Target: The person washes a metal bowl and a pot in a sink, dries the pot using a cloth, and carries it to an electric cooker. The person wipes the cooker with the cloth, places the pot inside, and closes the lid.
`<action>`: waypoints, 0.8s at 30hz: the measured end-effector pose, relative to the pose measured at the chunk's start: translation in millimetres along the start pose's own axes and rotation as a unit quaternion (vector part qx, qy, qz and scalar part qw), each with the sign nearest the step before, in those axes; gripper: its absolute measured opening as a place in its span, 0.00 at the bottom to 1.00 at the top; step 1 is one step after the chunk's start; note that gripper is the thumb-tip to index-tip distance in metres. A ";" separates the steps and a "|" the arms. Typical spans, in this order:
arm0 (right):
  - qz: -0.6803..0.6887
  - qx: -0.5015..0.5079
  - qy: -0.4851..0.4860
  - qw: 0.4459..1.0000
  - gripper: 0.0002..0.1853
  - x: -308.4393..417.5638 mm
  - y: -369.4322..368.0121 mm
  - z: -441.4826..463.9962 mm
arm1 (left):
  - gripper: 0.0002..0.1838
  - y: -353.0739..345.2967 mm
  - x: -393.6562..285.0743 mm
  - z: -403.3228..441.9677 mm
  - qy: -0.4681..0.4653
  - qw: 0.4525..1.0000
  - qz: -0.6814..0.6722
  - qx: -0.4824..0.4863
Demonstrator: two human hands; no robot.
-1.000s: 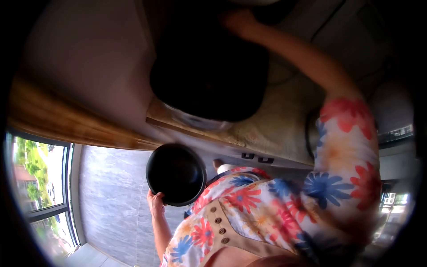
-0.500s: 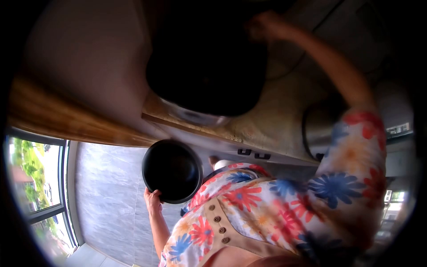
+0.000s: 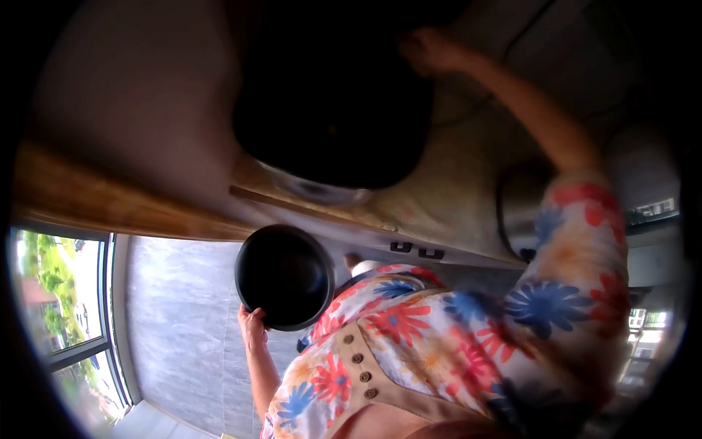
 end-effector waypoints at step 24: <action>-0.188 -0.034 0.215 0.958 0.16 67.1 -11.7 123.2 | 0.16 -17.0 -2.9 -4.3 0.032 0.999 -0.003 0.020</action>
Point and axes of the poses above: each hand's wrist, its own z-axis towards the middle knuckle, its own y-axis out of the back of the hand, x = y × z, the point moved 10 cm from there along z, towards the middle knuckle, and after that the axes turned 3 degrees about -y, right-handed, at the moved point
